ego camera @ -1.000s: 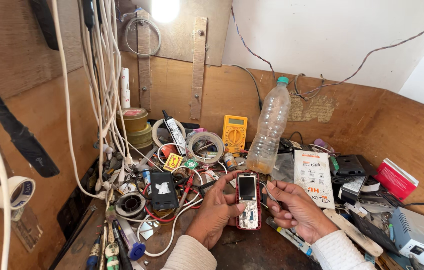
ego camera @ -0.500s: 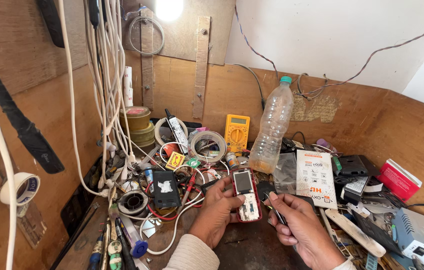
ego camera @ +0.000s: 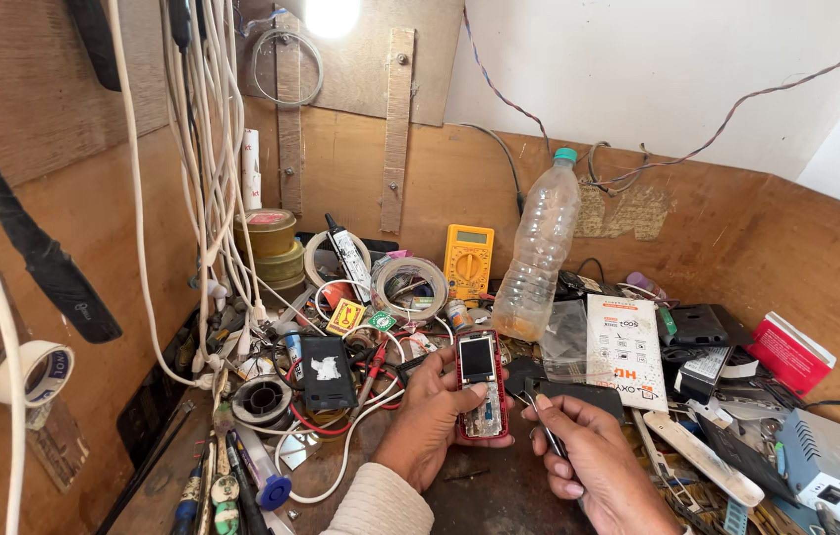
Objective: The person disassembles a small red feature phone at a cluttered workbench, prying off the cover and removing internal components by hand. They handle the battery, keypad and housing parts, then reassemble the phone and press the casing back together.
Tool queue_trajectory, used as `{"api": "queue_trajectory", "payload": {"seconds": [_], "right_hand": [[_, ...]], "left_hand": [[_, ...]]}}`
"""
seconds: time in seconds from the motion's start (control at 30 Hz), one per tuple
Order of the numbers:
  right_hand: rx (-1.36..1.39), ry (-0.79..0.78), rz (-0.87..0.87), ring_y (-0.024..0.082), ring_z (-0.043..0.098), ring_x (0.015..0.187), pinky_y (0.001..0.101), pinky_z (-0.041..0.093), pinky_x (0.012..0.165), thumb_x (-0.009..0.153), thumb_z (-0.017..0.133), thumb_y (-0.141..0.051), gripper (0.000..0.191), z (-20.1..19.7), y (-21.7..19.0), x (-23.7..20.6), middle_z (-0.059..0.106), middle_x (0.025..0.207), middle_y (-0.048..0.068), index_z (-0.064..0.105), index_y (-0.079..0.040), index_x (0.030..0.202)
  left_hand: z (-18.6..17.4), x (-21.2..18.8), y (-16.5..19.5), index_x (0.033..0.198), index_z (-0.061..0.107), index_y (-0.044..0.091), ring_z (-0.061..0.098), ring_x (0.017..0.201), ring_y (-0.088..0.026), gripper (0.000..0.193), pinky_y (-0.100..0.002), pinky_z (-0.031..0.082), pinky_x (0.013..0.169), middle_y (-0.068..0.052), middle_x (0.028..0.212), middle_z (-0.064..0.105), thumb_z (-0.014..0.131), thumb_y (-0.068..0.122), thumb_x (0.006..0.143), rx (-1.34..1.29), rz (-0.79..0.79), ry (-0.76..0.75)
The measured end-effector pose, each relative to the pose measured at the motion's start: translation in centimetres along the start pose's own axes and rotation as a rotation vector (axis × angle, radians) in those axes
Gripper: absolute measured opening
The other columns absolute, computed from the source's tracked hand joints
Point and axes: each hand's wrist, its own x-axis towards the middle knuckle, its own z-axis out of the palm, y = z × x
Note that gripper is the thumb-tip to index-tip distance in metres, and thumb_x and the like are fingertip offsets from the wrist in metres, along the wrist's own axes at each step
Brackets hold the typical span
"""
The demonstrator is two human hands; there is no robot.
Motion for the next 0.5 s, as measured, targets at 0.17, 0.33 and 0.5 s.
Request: {"api": "queue_trajectory", "payload": {"seconds": [0.17, 0.33, 0.5], "right_hand": [[0.046, 0.037, -0.046, 0.008, 0.034, 0.048, 0.0240, 0.020, 0.037, 0.099, 0.060, -0.029, 0.032, 0.4, -0.4, -0.4, 0.052, 0.073, 0.006, 0.065, 0.003, 0.104], [0.142, 0.112, -0.095, 0.006, 0.031, 0.046, 0.0235, 0.019, 0.036, 0.098, 0.060, -0.036, 0.040, 0.0, -1.1, -0.5, 0.052, 0.073, 0.006, 0.065, 0.003, 0.104], [0.208, 0.063, -0.094, 0.007, 0.029, 0.042, 0.0246, 0.018, 0.034, 0.097, 0.063, -0.040, 0.043, -1.1, -1.0, 0.1, 0.054, 0.073, 0.007, 0.054, 0.002, 0.093]], "left_hand": [[0.2, -0.6, 0.4, 0.152, 0.039, 0.017, 0.072, 0.084, -0.024, 0.074, -0.044, 0.067, 0.063, -0.012, 0.111, 0.068, 0.063, -0.001, 0.085, 0.014, -0.006, -0.016], [0.2, -0.7, 0.6, 0.153, 0.052, 0.016, 0.067, 0.077, -0.012, 0.077, -0.030, 0.061, 0.056, -0.008, 0.114, 0.070, 0.071, 0.004, 0.079, 0.203, 0.046, -0.105], [0.1, -0.5, 0.5, 0.142, 0.059, 0.004, 0.070, 0.076, -0.012, 0.071, -0.025, 0.055, 0.051, -0.012, 0.114, 0.076, 0.078, 0.003, 0.074, 0.292, 0.066, -0.059]]}}
